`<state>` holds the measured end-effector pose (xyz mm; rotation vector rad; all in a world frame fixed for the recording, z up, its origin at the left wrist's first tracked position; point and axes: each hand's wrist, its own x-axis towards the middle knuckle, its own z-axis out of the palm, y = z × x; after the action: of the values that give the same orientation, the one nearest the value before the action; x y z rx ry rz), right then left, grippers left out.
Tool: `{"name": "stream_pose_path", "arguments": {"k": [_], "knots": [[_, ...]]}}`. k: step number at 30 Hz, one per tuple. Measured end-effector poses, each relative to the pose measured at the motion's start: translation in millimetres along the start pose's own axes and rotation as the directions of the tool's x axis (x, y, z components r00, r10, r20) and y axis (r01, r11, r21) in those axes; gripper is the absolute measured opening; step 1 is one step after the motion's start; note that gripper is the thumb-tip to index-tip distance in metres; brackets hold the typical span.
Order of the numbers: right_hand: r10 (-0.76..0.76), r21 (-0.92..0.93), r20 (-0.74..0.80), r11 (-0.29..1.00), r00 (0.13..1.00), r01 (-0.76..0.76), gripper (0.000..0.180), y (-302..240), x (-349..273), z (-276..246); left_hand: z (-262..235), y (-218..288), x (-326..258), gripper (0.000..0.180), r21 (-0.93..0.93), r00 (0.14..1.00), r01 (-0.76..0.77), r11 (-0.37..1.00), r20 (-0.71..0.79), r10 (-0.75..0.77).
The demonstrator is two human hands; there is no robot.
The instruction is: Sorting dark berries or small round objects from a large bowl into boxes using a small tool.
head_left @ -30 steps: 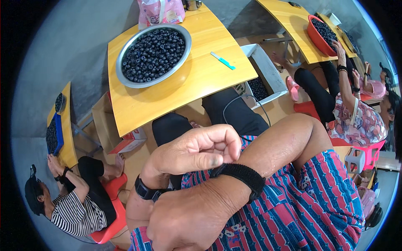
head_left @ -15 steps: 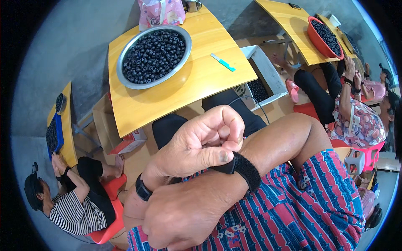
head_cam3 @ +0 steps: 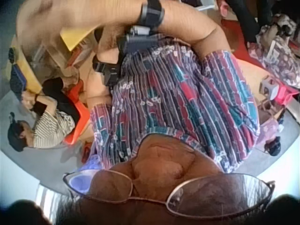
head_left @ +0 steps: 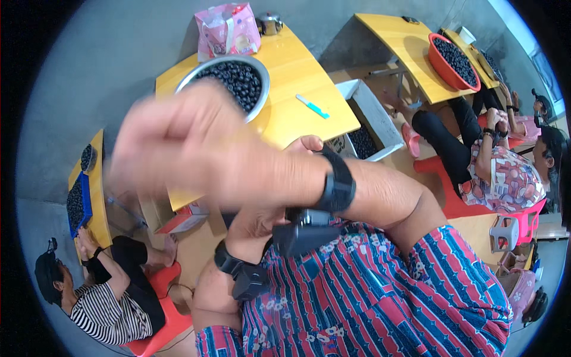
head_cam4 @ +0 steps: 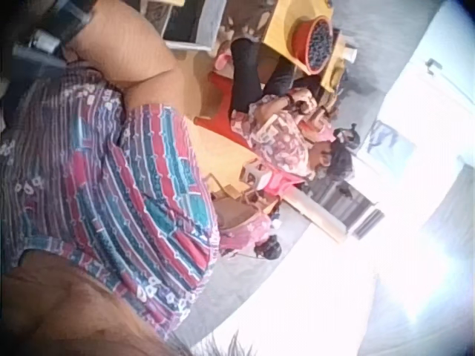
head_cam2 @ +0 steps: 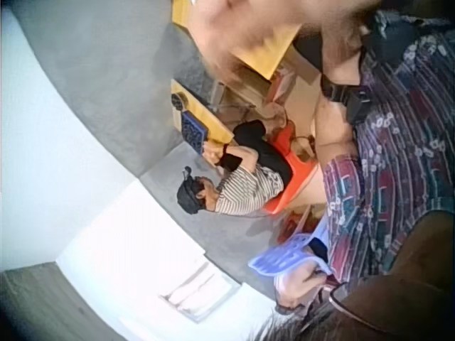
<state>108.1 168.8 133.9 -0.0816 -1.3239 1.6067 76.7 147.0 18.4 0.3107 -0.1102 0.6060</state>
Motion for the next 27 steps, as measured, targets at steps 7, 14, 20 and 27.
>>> {"name": "stream_pose_path", "arguments": {"k": [7,14,20,27], "knots": [[-0.033,-0.468,-0.211,0.881,0.977,-0.071,0.022,-5.4,35.1,-78.2,-2.6,-8.2,-11.2,0.04,0.256,0.889,-0.212,0.943,-0.351,0.295],[0.138,-0.142,-0.436,0.965,0.89,-0.219,0.024,14.6,32.2,-90.7,21.2,2.4,-7.3,0.068,0.624,0.793,-0.299,0.722,-0.258,0.551],[-0.077,-0.589,-0.403,0.785,0.912,-0.194,0.022,32.7,32.9,-104.8,19.0,-7.8,-2.1,0.044,0.739,0.746,-0.15,0.657,-0.352,0.566],[0.029,-0.415,-0.571,0.852,0.82,-0.32,0.022,40.2,29.2,-122.1,16.0,-18.1,4.7,0.031,0.708,0.739,-0.196,0.679,-0.348,0.577]]}}
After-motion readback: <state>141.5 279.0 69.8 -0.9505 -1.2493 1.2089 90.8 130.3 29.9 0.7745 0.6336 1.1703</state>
